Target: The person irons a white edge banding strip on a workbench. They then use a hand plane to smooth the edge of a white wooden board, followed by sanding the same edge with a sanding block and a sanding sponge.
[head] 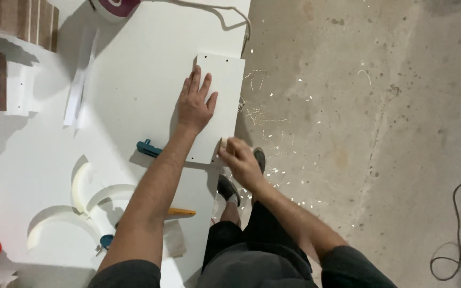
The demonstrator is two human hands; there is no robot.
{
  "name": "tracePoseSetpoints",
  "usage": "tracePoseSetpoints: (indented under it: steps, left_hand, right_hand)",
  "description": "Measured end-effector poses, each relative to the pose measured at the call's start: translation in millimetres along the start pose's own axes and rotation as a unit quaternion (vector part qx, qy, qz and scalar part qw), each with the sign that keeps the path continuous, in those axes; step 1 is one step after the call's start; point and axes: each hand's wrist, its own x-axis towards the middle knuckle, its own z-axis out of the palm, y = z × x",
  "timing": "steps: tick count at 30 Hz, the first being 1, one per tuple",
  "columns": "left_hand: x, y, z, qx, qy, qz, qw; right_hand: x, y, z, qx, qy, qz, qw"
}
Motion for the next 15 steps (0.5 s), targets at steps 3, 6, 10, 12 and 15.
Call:
tracePoseSetpoints:
  steps: [3, 6, 10, 12, 15]
  left_hand:
    - [0.3, -4.8, 10.1, -0.022, 0.012, 0.0, 1.0]
    - [0.1, -6.2, 13.1, -0.014, 0.012, -0.001, 1.0]
    - [3.2, -3.4, 9.1, -0.009, 0.007, 0.0, 1.0]
    - [0.3, -6.1, 13.2, -0.003, 0.012, 0.004, 1.0]
    - [2.4, -0.4, 4.1, -0.012, 0.013, -0.006, 1.0]
  right_hand:
    - [112.1, 35.5, -18.1, 0.246, -0.022, 0.278, 0.928]
    - [149.2, 204.1, 14.3, -0.06, 0.062, -0.048, 0.995]
    - [78.0, 125.0, 13.5, -0.051, 0.044, -0.023, 0.997]
    - [7.2, 38.9, 8.9, -0.03, 0.013, 0.01, 0.999]
    - [-38.9, -15.7, 5.9, -0.011, -0.018, 0.042, 0.999]
